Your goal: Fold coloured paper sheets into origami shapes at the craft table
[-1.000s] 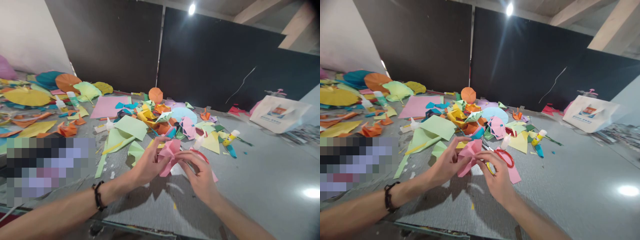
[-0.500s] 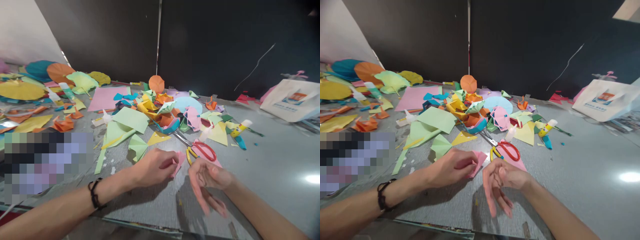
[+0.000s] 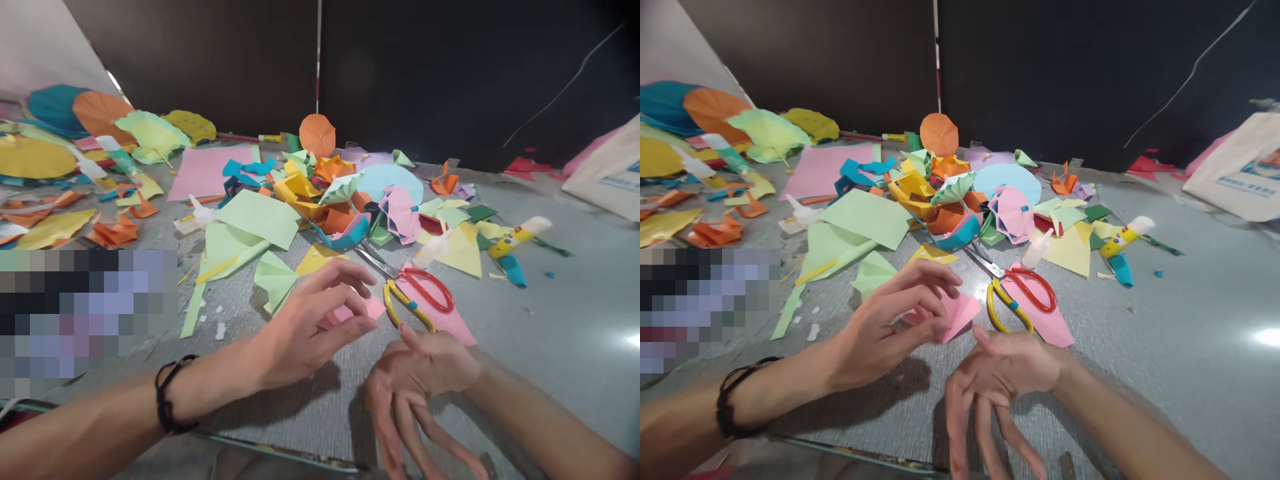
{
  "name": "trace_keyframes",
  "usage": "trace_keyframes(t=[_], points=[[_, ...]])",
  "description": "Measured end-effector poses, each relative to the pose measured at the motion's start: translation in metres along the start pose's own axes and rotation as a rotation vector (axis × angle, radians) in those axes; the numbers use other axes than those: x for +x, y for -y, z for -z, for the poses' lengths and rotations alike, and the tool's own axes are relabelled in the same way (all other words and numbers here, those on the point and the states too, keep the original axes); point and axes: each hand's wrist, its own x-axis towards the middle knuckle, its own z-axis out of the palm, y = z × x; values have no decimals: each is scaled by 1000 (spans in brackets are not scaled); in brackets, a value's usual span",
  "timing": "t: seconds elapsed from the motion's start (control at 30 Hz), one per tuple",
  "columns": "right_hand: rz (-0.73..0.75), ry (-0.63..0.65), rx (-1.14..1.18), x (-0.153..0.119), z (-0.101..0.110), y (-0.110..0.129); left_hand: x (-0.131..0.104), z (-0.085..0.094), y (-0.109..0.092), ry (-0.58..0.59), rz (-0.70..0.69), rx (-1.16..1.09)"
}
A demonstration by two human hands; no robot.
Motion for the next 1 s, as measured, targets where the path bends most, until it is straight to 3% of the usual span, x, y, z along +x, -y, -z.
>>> trace_keyframes(t=[0.07,0.13,0.27,0.4,0.6,0.7,0.87,1.0], points=[[-59,289,210,4,-5,6,0,0,-2,40,-37,-79],[-86,433,332,7,-9,9,-1,-1,-3,81,-69,-127],[-69,393,318,9,-10,11,-2,-2,-3,91,-106,-139],[-80,446,301,10,-9,11,-1,-3,-3,68,-115,-136],[-95,441,297,8,-11,15,1,1,-10,105,10,-184],[-105,429,280,9,-11,14,2,2,-11,132,193,-361],[45,545,376,22,-9,-7,3,-1,0,285,487,-986],[98,595,411,30,-7,-23,2,-4,10,292,540,-1176]])
